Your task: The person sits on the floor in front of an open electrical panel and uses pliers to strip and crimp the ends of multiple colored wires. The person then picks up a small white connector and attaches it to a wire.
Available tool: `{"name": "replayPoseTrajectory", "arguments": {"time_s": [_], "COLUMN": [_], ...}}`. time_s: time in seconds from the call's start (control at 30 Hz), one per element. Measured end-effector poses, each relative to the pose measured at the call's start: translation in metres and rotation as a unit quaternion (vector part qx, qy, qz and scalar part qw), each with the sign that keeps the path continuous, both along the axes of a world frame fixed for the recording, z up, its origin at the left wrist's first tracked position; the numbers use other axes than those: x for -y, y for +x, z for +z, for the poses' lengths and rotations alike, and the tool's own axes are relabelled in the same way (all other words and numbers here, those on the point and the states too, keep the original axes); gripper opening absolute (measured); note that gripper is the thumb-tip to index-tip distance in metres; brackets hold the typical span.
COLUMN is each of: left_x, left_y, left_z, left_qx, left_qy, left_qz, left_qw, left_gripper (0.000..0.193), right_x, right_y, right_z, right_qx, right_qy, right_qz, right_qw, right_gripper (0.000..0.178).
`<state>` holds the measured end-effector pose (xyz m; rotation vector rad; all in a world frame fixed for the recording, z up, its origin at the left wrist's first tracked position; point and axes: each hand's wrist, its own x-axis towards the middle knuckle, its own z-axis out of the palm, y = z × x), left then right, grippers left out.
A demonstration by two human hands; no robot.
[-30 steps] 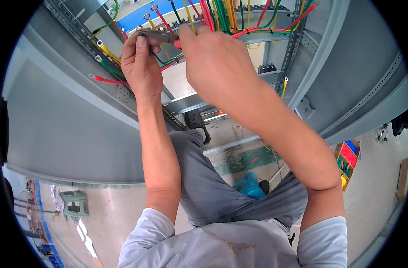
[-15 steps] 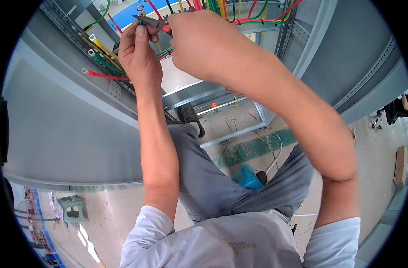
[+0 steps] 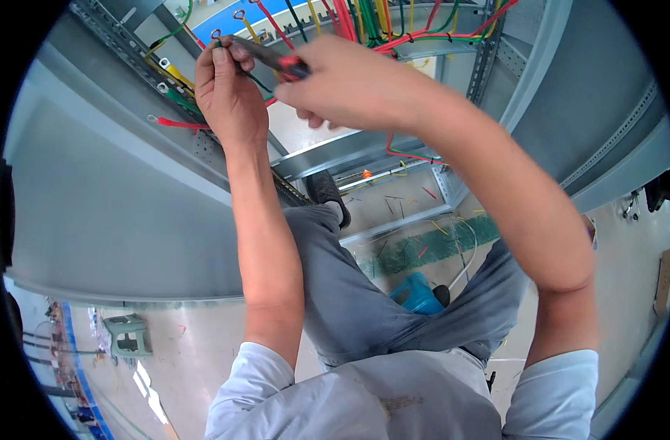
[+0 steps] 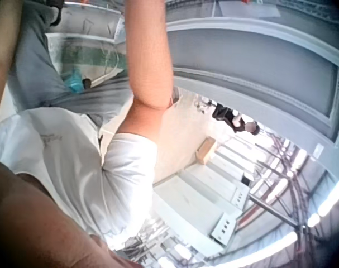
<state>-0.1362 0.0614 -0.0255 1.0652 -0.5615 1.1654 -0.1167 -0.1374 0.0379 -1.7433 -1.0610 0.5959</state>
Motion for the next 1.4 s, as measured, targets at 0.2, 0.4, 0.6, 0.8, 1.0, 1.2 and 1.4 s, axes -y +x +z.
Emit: {"name": "replayPoseTrajectory", "arguments": {"time_s": [0.2, 0.4, 0.6, 0.8, 1.0, 1.2, 1.4], "left_x": [-0.014, -0.015, -0.014, -0.008, -0.002, 0.002, 0.001], "left_y": [0.001, 0.002, -0.003, -0.008, -0.008, -0.012, -0.013], "left_z": [0.003, 0.005, 0.004, 0.001, 0.000, 0.000, -0.001], "left_qx": [-0.014, -0.029, -0.052, -0.051, -0.033, -0.046, -0.059], "left_qy": [-0.011, -0.016, 0.007, 0.016, 0.020, 0.027, 0.029], "left_qz": [-0.030, -0.036, -0.021, -0.026, -0.039, -0.032, -0.044], "left_qw": [0.999, 0.999, 0.998, 0.998, 0.998, 0.998, 0.997], "left_gripper": [0.020, 0.021, 0.020, 0.019, 0.020, 0.021, 0.022], "right_x": [0.042, 0.051, 0.034, 0.003, -0.012, -0.019, -0.016], "right_y": [-0.014, -0.017, 0.001, 0.003, 0.008, 0.004, 0.001], "right_z": [-0.067, -0.094, -0.068, -0.020, -0.014, -0.011, 0.009], "right_qx": [-0.246, -0.268, 0.108, 0.345, 0.501, 0.544, 0.403], "right_qy": [-0.001, -0.007, -0.006, 0.034, 0.040, 0.042, 0.030], "right_qz": [0.082, 0.082, -0.022, -0.110, -0.186, -0.215, -0.162], "right_qw": [0.966, 0.960, 0.994, 0.932, 0.844, 0.810, 0.900], "right_gripper": [0.032, 0.033, 0.036, 0.025, 0.021, 0.019, 0.020]}}
